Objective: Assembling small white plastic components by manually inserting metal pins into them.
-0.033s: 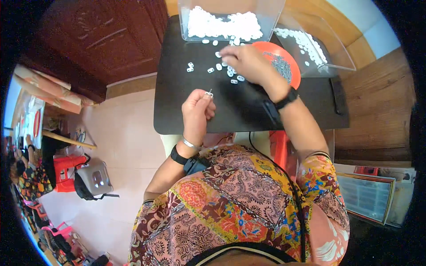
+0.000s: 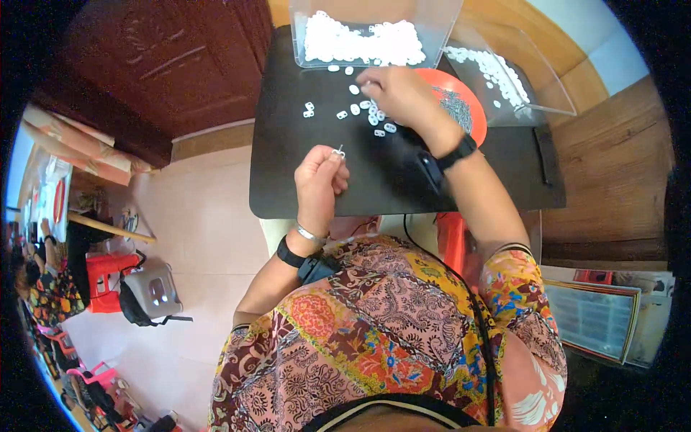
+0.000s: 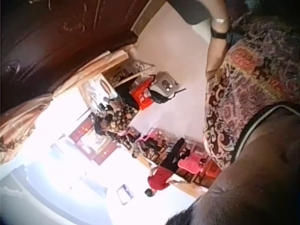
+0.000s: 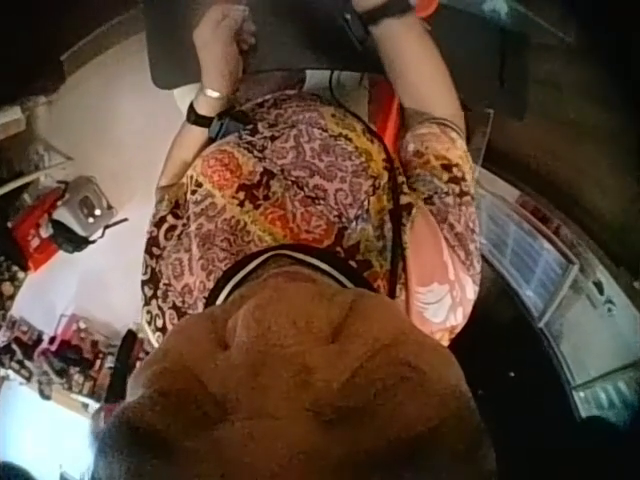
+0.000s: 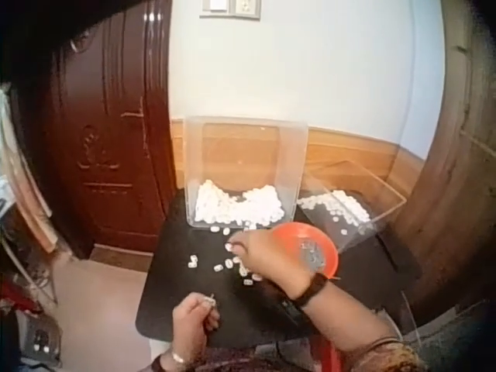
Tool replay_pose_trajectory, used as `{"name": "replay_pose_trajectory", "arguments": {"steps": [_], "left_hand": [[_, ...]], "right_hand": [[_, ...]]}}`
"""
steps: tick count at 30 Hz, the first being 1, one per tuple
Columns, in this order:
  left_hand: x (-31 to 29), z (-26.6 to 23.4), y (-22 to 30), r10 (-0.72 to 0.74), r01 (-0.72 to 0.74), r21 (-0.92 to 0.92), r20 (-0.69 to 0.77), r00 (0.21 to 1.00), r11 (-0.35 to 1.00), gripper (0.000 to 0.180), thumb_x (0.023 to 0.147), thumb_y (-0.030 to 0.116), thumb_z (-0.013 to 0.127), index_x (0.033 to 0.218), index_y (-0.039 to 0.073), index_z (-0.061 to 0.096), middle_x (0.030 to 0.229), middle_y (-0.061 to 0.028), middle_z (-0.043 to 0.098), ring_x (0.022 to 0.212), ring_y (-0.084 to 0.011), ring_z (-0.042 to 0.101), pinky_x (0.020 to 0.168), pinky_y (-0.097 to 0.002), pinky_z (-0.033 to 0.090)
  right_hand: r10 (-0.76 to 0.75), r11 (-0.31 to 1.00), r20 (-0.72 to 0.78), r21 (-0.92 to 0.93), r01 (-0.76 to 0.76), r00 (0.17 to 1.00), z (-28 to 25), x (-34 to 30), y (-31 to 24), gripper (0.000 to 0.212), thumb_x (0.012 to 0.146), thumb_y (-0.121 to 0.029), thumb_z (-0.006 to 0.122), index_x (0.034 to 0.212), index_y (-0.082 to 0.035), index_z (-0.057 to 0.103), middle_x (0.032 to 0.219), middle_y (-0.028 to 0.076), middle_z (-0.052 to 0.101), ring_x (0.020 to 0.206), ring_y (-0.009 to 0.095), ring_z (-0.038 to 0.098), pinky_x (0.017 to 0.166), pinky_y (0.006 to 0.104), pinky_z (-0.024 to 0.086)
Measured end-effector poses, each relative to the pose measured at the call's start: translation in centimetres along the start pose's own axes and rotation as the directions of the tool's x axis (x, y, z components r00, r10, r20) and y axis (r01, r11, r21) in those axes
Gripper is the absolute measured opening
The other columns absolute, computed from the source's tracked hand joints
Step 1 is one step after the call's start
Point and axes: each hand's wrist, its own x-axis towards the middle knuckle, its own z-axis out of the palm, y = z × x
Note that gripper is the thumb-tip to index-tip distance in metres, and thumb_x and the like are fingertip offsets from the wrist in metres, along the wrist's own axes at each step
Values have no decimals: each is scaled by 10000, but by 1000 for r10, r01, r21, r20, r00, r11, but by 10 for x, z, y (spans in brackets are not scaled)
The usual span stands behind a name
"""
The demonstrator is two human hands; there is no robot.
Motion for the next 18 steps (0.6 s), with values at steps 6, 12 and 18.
{"name": "replay_pose_trajectory", "arguments": {"steps": [6, 12, 18], "left_hand": [[0, -3, -2, 20, -21, -57, -12, 1000, 998, 146, 901, 147, 504, 784, 78, 555, 629, 24, 544, 523, -39, 449, 481, -185, 341], [0, -4, -1, 11, -11, -88, 1, 1000, 996, 147, 899, 148, 509, 780, 78, 558, 640, 23, 552, 536, -40, 462, 487, -183, 344], [0, -7, -2, 24, -25, -132, -13, 1000, 991, 137, 901, 140, 505, 799, 63, 555, 658, 0, 559, 542, -52, 464, 502, -189, 356]], "right_hand": [[266, 921, 84, -317, -228, 960, 41, 46, 15, 218, 796, -203, 583, 950, -82, 678, 864, 162, 665, 831, 320, 639, 748, 425, 494], [219, 928, 76, -323, -184, 973, 53, 46, 17, 179, 788, -215, 607, 877, -75, 673, 829, 144, 662, 797, 309, 636, 711, 411, 493], [38, 920, 127, 383, -84, 991, 32, 13, 5, 161, 819, -193, 636, 860, -38, 643, 718, 42, 620, 656, 138, 583, 607, 283, 471]]}}
